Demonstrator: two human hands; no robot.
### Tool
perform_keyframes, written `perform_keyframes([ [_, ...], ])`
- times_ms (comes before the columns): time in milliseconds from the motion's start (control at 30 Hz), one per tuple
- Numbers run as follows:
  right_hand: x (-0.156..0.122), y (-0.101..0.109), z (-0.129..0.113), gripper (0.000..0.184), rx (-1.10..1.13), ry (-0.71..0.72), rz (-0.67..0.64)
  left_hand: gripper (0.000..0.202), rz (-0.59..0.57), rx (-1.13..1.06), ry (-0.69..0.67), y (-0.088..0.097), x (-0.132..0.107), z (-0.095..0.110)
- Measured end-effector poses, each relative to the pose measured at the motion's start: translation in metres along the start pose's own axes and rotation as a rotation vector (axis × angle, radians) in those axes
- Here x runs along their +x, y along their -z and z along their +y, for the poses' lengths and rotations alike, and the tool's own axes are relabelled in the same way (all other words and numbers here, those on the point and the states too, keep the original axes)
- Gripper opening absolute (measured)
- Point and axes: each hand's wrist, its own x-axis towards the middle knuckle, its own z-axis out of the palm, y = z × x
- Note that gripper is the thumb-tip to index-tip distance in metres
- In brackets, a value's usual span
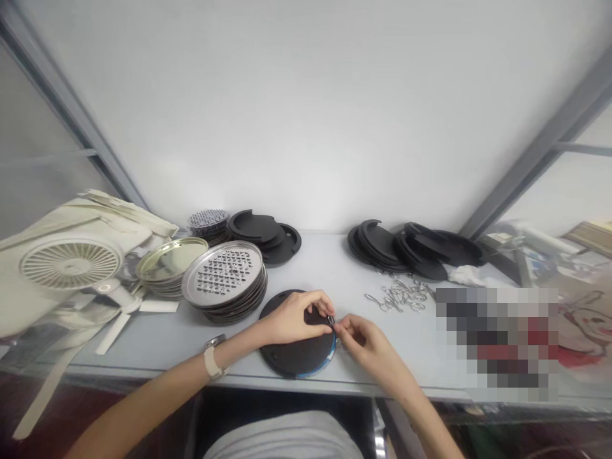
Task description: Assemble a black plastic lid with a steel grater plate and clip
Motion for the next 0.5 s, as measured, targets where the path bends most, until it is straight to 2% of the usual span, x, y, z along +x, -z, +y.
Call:
perform_keyframes([
  [200,-0.0024,-0.0022,0.0026,0.042,0.022,-0.07,0.009,0.024,-0.002,-0.02,0.009,0.0001,0.0001,-0.0005],
  [500,-0.001,-0.003,0.0016,0.042,-0.011,-0.069,0.016,0.026,0.003,-0.04,0.038,0.0001,0.0009,-0.0018],
])
